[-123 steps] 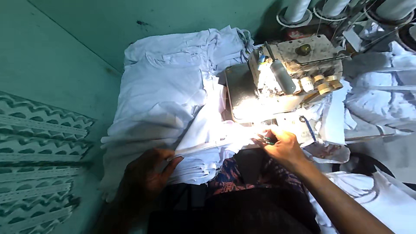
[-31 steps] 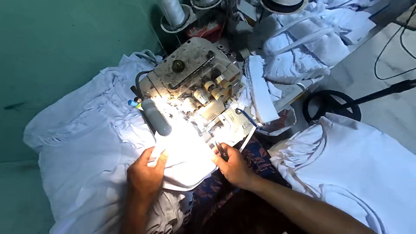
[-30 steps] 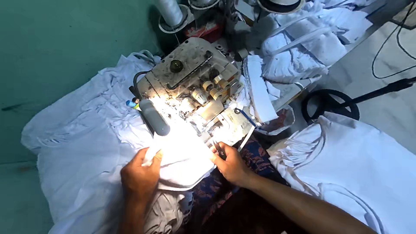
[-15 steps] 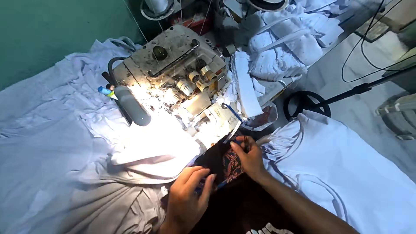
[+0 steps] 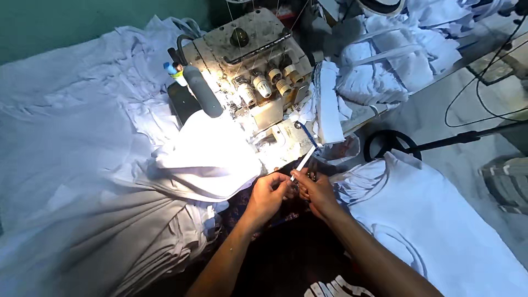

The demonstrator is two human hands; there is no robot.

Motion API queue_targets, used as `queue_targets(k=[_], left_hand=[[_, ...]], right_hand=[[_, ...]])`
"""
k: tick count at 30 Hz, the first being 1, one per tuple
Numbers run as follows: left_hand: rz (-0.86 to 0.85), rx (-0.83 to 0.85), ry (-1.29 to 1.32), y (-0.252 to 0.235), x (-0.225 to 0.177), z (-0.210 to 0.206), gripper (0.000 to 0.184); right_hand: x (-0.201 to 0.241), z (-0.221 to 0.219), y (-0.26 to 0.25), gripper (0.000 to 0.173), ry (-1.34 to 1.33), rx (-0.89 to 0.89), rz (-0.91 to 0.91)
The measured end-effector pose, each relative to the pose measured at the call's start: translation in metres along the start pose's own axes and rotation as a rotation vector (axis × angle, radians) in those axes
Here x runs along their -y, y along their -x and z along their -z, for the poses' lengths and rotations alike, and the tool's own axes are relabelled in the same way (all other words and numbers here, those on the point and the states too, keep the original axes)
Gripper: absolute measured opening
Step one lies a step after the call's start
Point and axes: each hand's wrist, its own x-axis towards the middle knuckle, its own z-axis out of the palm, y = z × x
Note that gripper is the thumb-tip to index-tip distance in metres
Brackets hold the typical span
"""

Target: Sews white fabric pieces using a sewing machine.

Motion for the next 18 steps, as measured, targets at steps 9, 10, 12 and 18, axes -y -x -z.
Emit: queue_targets(k=[9,10,12,18], left_hand=[[0.197,0.04,0.095,0.007,-0.007,0.01,0.014],[0.205,0.04,0.108,0.007,-0.007,0.01,0.014],[0.209,0.039,0.122,0.007,-0.007,0.009,0.013],[0.2,0.044,0.131,0.008,-0.007,0.009,0.013]], right_hand=[[-0.008,0.05,0.02,0.035,0.563,0.307,0.143],[-0.007,0.049,0.02,0.033,0.54,0.318,0.139],[-0.005,0.045,0.019,0.03,0.521,0.331,0.137],[-0.003,0.033,0.012,0.027,0.528,0.338,0.158]])
